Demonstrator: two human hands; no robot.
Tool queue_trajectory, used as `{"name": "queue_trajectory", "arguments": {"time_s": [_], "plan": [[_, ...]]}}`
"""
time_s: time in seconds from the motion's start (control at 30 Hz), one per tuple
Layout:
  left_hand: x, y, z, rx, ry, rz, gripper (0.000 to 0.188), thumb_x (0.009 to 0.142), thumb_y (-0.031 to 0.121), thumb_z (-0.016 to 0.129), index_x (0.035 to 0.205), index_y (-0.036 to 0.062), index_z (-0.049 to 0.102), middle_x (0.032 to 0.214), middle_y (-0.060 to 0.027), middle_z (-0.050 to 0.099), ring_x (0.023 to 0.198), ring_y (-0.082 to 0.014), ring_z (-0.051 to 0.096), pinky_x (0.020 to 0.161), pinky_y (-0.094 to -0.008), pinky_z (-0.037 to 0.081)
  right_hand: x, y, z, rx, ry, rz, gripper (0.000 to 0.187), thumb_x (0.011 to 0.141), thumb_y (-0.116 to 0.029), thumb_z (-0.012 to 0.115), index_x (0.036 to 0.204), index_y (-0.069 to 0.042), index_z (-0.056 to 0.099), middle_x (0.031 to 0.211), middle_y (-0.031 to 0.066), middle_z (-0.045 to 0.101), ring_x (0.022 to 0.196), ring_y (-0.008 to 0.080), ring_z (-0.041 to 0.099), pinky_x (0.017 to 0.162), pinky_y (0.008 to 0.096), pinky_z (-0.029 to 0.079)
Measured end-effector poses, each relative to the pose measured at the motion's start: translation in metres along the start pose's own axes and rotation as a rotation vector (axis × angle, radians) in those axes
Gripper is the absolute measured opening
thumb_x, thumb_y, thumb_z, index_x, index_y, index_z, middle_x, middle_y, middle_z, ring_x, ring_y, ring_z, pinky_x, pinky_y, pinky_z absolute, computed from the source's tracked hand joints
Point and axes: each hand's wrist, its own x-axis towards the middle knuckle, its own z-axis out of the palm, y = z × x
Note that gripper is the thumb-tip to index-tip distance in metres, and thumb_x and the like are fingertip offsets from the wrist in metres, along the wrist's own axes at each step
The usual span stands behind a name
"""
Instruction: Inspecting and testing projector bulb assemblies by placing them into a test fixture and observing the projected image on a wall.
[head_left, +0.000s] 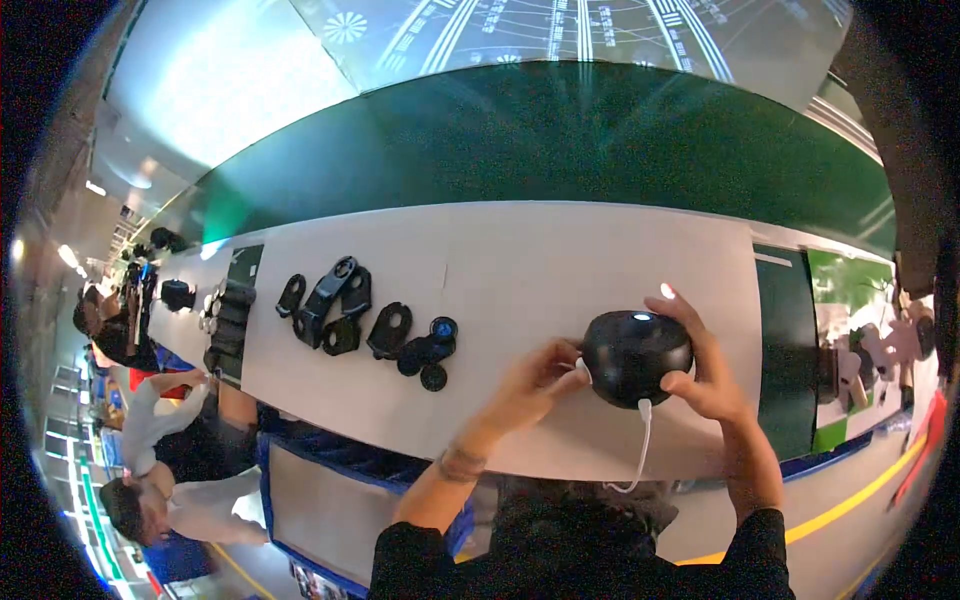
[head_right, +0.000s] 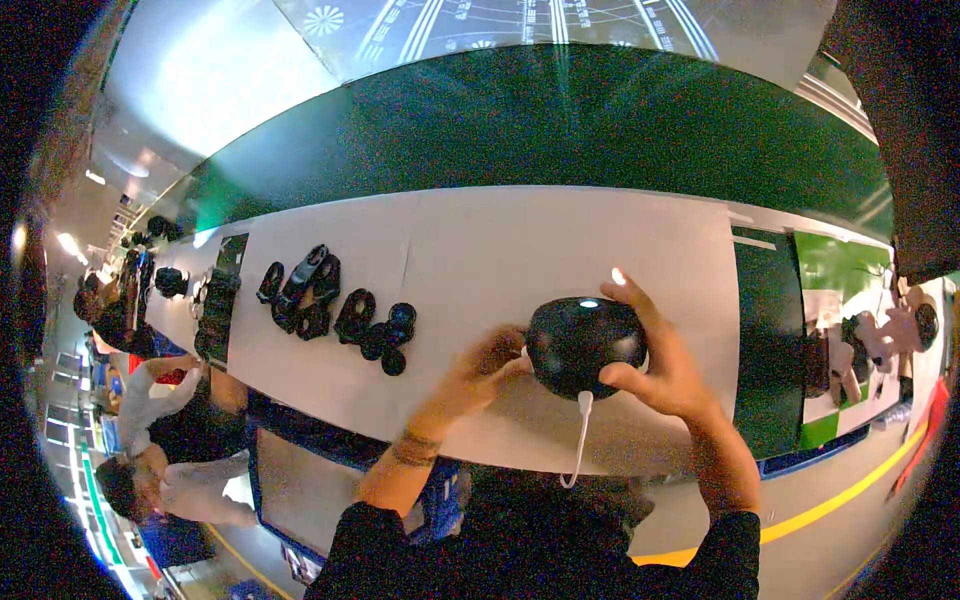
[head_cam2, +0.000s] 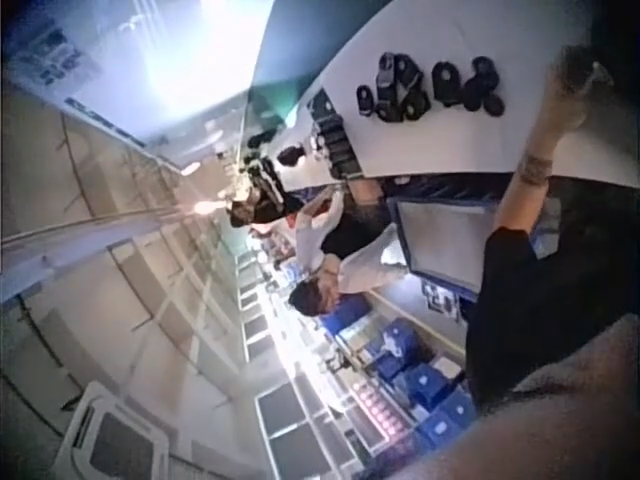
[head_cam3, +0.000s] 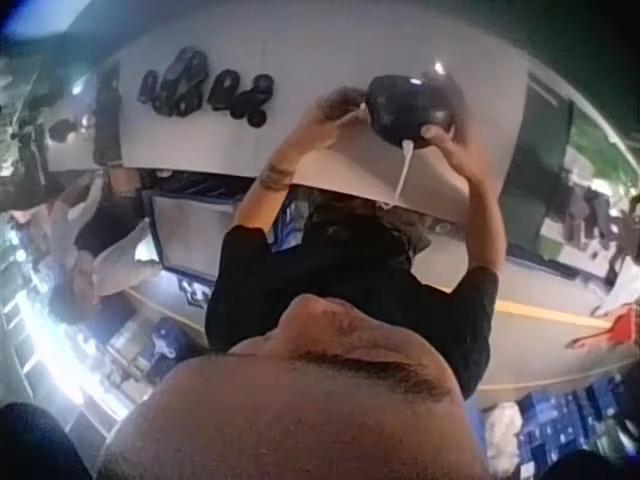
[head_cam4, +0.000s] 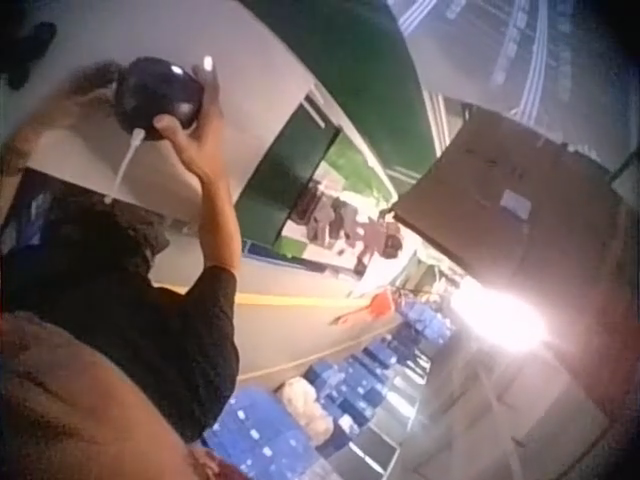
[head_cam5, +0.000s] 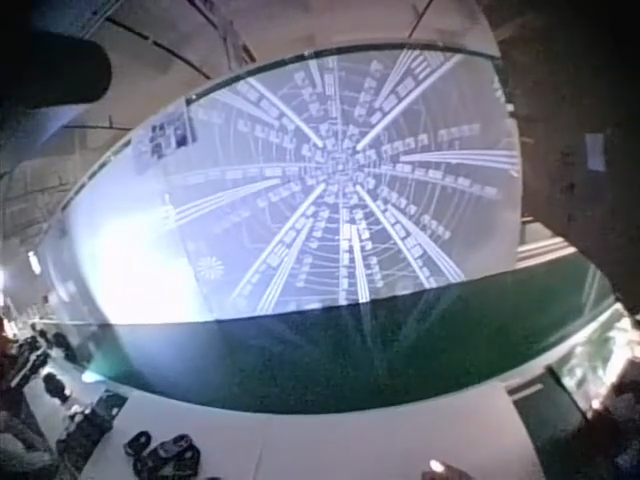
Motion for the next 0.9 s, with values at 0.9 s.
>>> {"name": "queue_trajectory", "arguments": {"time_s": [0.9], "plan": [[-0.005,0.026,-0.004,0.059,0.074,-0.075,0.019,0.099,0.008,0.055,0.117,0.0011,0.058,0.12,-0.0056,0.062,0.104,-0.011,0.056,0.091,-0.0262,0.046,0.003,0.009,-0.009,-0.022,-0.005,-0.053,0.102,0.074,-0.041,0.083,0.148,0.002,0.029,0.128,0.0209,0.058,0.118,0.0297,0.058,0.105,0.0413,0.041]]}}
